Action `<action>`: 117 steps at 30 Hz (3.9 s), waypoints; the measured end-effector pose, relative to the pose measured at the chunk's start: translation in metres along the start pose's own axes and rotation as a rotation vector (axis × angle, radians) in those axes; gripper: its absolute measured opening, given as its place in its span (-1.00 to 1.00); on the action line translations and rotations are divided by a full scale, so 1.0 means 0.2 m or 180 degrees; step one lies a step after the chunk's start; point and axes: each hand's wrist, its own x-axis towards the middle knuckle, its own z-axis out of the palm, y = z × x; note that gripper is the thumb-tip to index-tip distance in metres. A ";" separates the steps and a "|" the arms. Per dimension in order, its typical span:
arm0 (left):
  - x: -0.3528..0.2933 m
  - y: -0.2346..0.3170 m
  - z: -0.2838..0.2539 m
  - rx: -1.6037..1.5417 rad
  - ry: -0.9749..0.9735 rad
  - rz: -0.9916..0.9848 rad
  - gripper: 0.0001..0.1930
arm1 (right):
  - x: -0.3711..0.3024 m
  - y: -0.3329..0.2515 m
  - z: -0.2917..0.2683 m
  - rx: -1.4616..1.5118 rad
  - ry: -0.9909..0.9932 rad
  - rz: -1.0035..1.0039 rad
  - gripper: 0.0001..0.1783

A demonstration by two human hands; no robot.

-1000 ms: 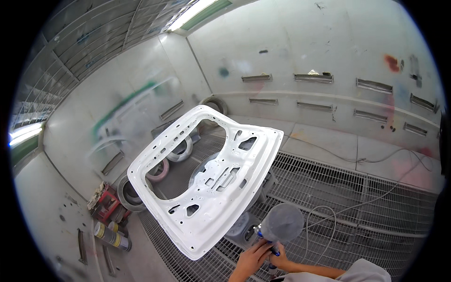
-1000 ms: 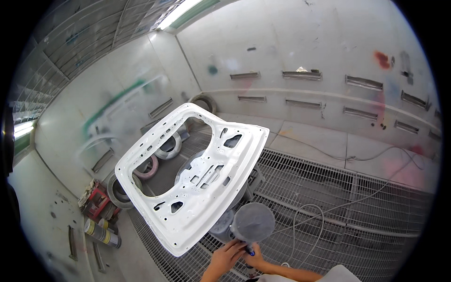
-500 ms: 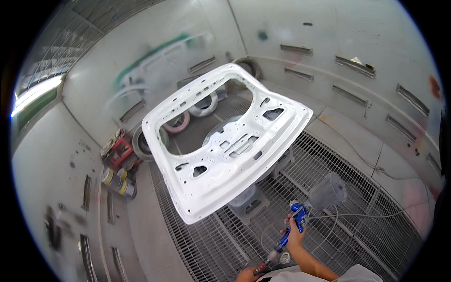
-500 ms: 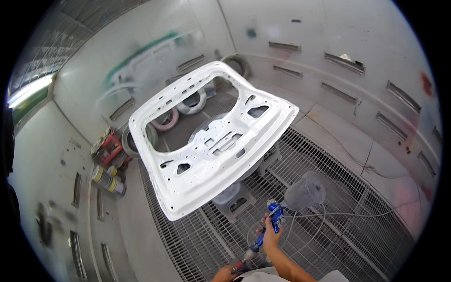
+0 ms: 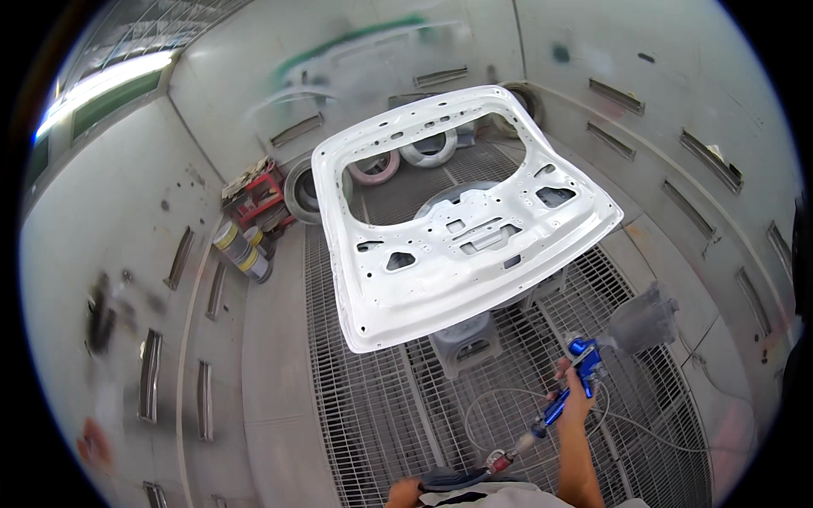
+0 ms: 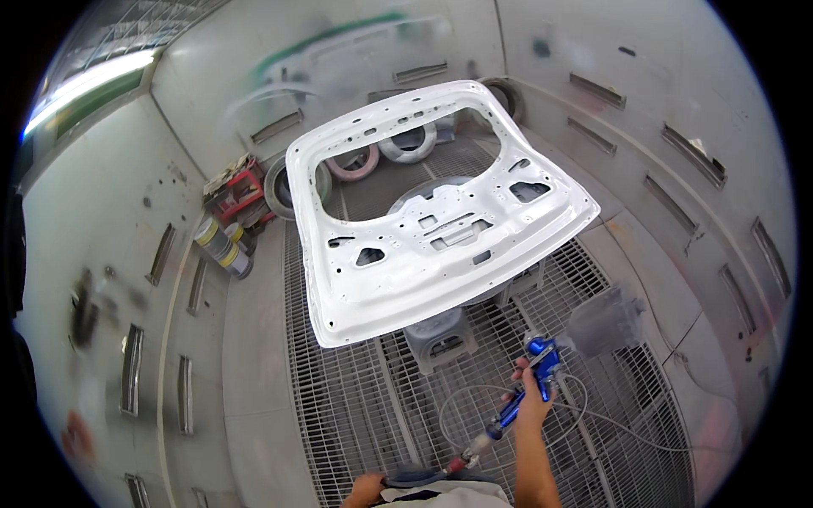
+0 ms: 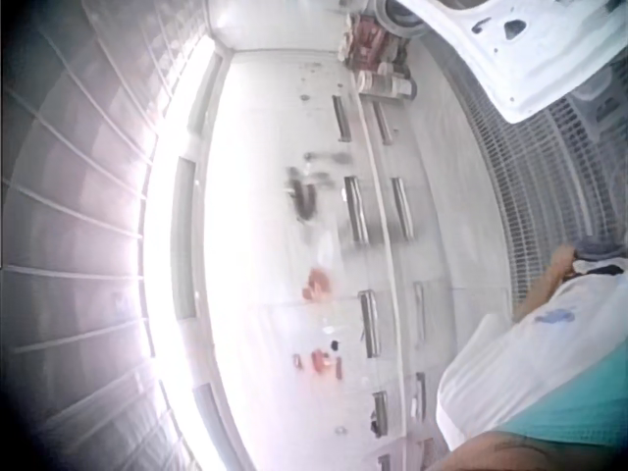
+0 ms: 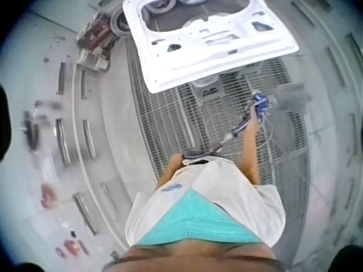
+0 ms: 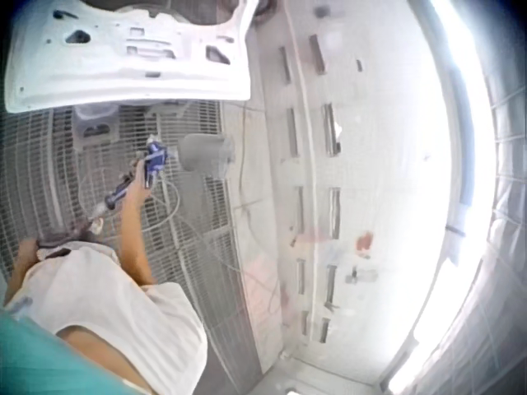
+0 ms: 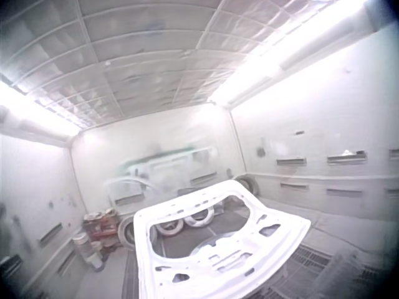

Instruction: The person wipes a white car hood with a cloth, then uses a spray gun to apply white paint across the surface. The person moves around the part to cover different areas with multiple passes.

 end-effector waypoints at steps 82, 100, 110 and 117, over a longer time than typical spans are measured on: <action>0.16 -0.39 -0.77 0.0097 -0.0183 0.0813 -0.80 | -0.65 0.01 0.66 -0.0955 -0.0683 -0.0793 -0.72; 0.08 -0.21 -0.88 -0.0038 -0.0292 0.0892 -0.56 | -0.67 0.10 0.58 -0.1198 -0.0932 -0.0507 -0.80; 0.10 -0.27 -0.78 0.0140 -0.0191 0.0892 -0.55 | -0.68 0.12 0.56 -0.1127 -0.0931 -0.0464 -0.83; 0.12 -0.28 -0.77 0.0143 -0.0461 0.0691 -0.64 | -0.68 0.10 0.56 -0.1142 -0.0874 -0.0421 -0.84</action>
